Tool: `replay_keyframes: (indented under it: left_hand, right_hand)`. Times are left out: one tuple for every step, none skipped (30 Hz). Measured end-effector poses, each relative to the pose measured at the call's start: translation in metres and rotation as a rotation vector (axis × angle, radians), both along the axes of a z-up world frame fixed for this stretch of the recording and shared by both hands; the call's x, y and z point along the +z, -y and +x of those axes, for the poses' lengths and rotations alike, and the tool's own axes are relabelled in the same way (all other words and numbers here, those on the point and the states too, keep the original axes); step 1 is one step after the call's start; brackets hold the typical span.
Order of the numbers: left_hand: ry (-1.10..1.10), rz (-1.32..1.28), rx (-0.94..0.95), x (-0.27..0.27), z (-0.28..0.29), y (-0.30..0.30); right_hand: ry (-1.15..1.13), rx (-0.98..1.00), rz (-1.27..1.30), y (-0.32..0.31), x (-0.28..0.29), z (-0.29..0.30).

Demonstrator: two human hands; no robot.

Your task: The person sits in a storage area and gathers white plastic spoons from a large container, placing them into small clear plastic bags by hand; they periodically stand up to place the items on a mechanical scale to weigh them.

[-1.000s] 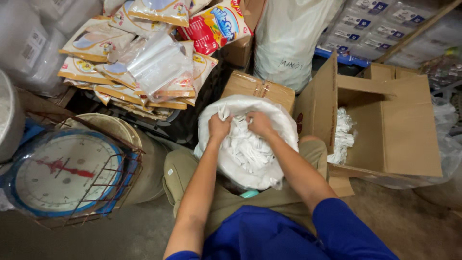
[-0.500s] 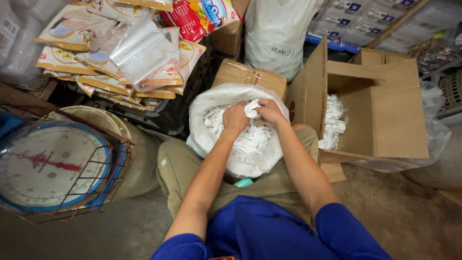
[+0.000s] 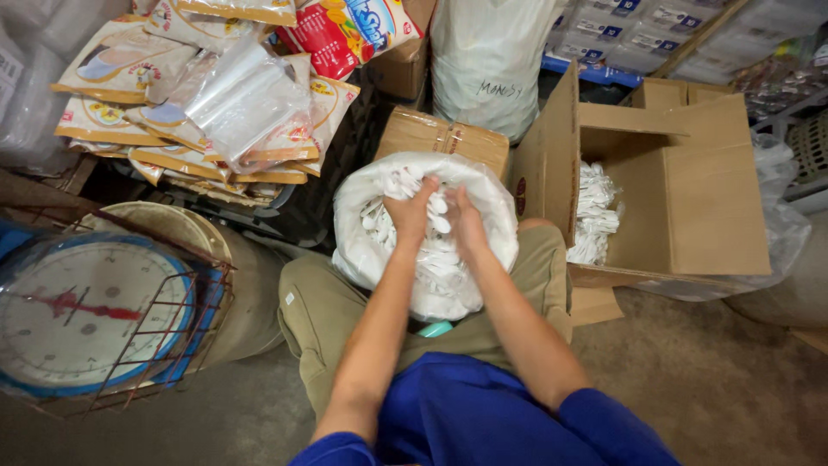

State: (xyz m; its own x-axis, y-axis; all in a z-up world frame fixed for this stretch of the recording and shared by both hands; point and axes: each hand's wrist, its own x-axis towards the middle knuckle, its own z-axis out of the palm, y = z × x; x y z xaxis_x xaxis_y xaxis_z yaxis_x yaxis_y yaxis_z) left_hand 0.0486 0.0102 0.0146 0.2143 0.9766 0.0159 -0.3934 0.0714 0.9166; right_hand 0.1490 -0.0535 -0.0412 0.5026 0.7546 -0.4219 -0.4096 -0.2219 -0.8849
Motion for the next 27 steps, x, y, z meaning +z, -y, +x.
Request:
replay_keyframes:
  left_hand:
    - [0.089, -0.054, 0.045, 0.002, 0.006, 0.008]
    - [0.177, -0.107, 0.091, 0.003, 0.011, 0.016]
    - [0.176, -0.109, 0.093, 0.003, 0.013, 0.022]
    - [0.126, -0.059, 0.092, 0.000, 0.014, 0.028]
    - [0.078, -0.005, 0.086, -0.002, 0.017, 0.029]
    - [0.078, -0.002, 0.083, -0.005, 0.019, 0.026]
    - [-0.041, 0.091, 0.053, -0.010, 0.019, 0.028]
    - [-0.160, 0.184, 0.022, -0.014, 0.020, 0.030]
    - [-0.157, 0.188, 0.023, -0.015, 0.019, 0.024]
    - [-0.097, 0.089, -0.024, -0.015, 0.015, 0.017]
    - [-0.041, -0.014, -0.068, -0.013, 0.009, 0.014]
    - [-0.041, -0.013, -0.063, -0.011, 0.006, 0.013]
    - [-0.194, 0.073, -0.140, -0.006, 0.004, 0.009]
    - [-0.347, 0.159, -0.217, -0.002, 0.003, 0.006]
    - [-0.348, 0.160, -0.216, 0.002, 0.002, 0.010]
    - [-0.332, 0.313, -0.221, 0.005, 0.002, 0.017]
    - [-0.314, 0.467, -0.232, 0.008, 0.003, 0.022]
    - [-0.314, 0.468, -0.235, 0.010, 0.000, 0.021]
    - [-0.320, 0.440, -0.342, 0.012, -0.005, 0.018]
    - [-0.325, 0.412, -0.450, 0.012, -0.008, 0.016]
    - [-0.327, 0.408, -0.450, 0.010, -0.008, 0.016]
    - [-0.376, 0.491, -0.407, 0.008, -0.006, 0.013]
    - [-0.427, 0.570, -0.365, 0.004, -0.004, 0.009]
    - [-0.430, 0.563, -0.367, -0.001, -0.001, 0.007]
    - [-0.395, 0.526, -0.331, -0.006, 0.006, 0.005]
    - [-0.360, 0.489, -0.295, -0.009, 0.010, 0.004]
    - [-0.361, 0.488, -0.299, -0.012, 0.012, 0.001]
  right_hand:
    - [-0.444, -0.110, -0.031, 0.001, 0.000, -0.006]
    - [-0.442, -0.111, -0.032, 0.000, -0.003, -0.008]
    - [-0.663, -0.069, 0.190, -0.003, -0.008, -0.010]
    - [-0.880, -0.025, 0.415, -0.005, -0.016, -0.012]
    - [-0.879, -0.027, 0.418, -0.011, -0.023, -0.010]
    - [-0.790, -0.064, 0.377, -0.017, -0.028, -0.008]
    - [-0.702, -0.100, 0.327, -0.015, -0.032, -0.007]
    - [-0.703, -0.102, 0.322, -0.010, -0.031, -0.005]
    - [-0.512, -0.107, 0.161, -0.012, -0.024, -0.001]
    - [-0.320, -0.111, 0.002, -0.014, -0.013, 0.001]
    - [-0.320, -0.106, 0.002, -0.008, 0.001, 0.003]
    - [-0.235, -0.065, 0.266, 0.000, 0.017, 0.009]
    - [-0.148, -0.021, 0.531, 0.003, 0.035, 0.011]
    - [-0.148, -0.018, 0.534, 0.003, 0.053, 0.011]
    - [0.277, 0.122, 0.606, 0.007, 0.069, 0.012]
    - [0.706, 0.259, 0.660, 0.008, 0.083, 0.013]
    - [0.707, 0.256, 0.660, 0.007, 0.093, 0.015]
    - [0.713, 0.288, 0.564, 0.005, 0.100, 0.020]
    - [0.719, 0.325, 0.469, 0.003, 0.105, 0.024]
    - [0.720, 0.325, 0.468, 0.001, 0.107, 0.024]
    - [0.687, 0.322, 0.598, 0.000, 0.107, 0.021]
    - [0.651, 0.319, 0.728, 0.000, 0.107, 0.019]
    - [0.645, 0.320, 0.723, -0.001, 0.108, 0.016]
    - [0.821, 0.365, 0.625, -0.003, 0.110, 0.015]
    - [0.997, 0.406, 0.523, -0.004, 0.114, 0.015]
    - [0.995, 0.404, 0.520, -0.004, 0.120, 0.018]
    - [1.171, 0.484, 0.523, -0.005, 0.125, 0.024]
